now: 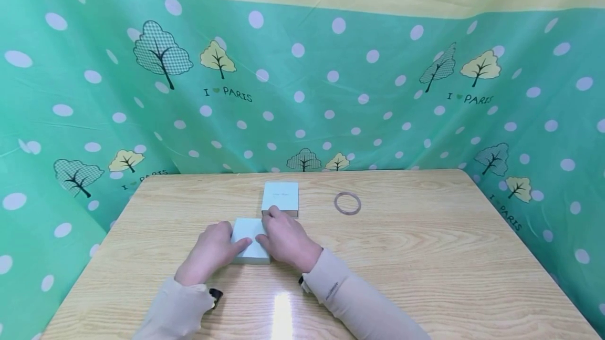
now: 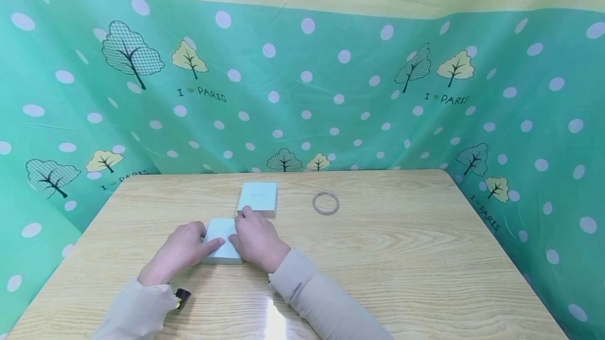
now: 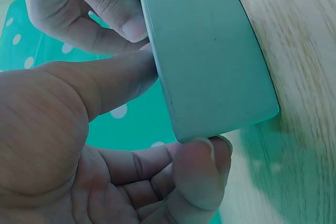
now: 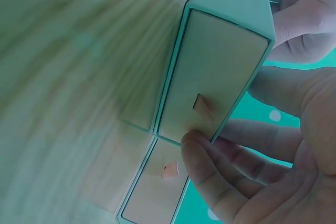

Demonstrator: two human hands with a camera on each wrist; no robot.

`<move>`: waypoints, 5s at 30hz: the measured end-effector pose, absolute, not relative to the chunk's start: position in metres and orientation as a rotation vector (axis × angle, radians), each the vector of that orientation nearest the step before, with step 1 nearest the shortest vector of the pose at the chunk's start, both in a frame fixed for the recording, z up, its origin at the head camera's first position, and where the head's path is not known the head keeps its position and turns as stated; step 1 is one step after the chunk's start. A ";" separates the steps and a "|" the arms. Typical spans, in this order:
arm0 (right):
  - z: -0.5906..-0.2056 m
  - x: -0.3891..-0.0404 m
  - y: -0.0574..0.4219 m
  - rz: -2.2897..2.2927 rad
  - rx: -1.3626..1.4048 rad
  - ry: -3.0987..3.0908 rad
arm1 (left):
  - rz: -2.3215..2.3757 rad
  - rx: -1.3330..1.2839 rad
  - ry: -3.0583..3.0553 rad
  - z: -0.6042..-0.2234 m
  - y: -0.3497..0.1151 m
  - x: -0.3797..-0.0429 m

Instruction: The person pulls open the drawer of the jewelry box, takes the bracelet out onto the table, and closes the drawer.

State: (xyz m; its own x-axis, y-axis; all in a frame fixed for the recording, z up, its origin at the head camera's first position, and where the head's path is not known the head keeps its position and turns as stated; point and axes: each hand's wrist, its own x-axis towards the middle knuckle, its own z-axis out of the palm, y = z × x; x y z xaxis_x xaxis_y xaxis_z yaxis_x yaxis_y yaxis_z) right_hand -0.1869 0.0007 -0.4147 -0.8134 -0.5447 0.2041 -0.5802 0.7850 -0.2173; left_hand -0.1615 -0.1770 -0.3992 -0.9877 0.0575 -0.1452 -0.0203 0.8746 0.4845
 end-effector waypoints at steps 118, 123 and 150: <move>-0.395 -0.200 0.078 1.098 0.659 -2.953 | 0.903 0.260 2.967 -0.408 -0.136 -0.159; -0.398 -0.203 0.087 1.199 0.579 -3.019 | 0.886 0.260 2.950 -0.409 -0.133 -0.157; -0.418 -0.201 0.081 1.267 0.598 -3.197 | 0.822 0.319 2.934 -0.409 -0.130 -0.152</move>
State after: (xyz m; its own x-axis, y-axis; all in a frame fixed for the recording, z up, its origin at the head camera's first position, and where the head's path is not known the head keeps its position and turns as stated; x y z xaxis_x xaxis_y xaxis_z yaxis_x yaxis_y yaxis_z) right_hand -0.2007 0.0812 -0.4181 -0.8830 -0.4283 -0.1922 -0.1803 0.6874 -0.7035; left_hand -0.1523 -0.1304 -0.4087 -0.9753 0.2199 -0.0188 0.1781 0.8346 0.5213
